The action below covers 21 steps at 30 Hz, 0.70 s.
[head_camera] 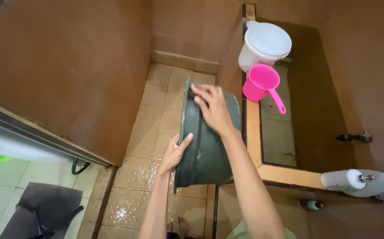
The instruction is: The person scrubs the inside and outside of a green basin with a black sponge, rinses it with water from a pink scoop, and then scrubs and rinses a white bucket in the same manner. The person is barefoot on a tiled bathroom floor.
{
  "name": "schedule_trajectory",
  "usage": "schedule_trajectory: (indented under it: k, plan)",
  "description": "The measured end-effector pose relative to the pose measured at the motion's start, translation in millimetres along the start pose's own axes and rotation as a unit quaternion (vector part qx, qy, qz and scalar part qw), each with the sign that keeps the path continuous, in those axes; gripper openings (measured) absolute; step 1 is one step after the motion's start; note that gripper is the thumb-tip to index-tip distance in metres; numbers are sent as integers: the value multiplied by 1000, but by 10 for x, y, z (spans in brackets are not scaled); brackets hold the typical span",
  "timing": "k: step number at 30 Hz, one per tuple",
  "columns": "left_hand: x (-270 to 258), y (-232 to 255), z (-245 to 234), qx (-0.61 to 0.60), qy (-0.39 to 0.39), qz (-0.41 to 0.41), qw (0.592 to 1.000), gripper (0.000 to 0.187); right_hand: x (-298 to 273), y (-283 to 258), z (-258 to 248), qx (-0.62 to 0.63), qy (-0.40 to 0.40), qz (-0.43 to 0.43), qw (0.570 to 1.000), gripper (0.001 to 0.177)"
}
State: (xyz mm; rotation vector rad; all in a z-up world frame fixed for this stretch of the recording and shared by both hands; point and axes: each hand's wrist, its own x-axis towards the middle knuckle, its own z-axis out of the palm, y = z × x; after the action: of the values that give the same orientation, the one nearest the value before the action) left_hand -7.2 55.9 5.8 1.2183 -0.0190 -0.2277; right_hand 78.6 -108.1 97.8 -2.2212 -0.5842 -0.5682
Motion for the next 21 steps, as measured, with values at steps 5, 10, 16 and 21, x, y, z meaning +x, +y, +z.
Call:
schedule_trajectory:
  k: [5, 10, 16, 21]
  plan:
    - [130, -356, -108, -4, -8, 20, 1000, 42, -667, -431, -98, 2, -16, -14, 1000, 37]
    - [-22, -81, 37, 34, -27, 17, 999, 44, -528, -227, -106, 4, -9, 20, 1000, 36]
    - [-123, 66, 61, 96, -16, -1, 995, 43, 191, 493, 86, -17, 18, 12, 1000, 34]
    - [-80, 66, 41, 22, -11, 14, 1000, 42, -92, -6, -62, -7, -24, 0, 1000, 35]
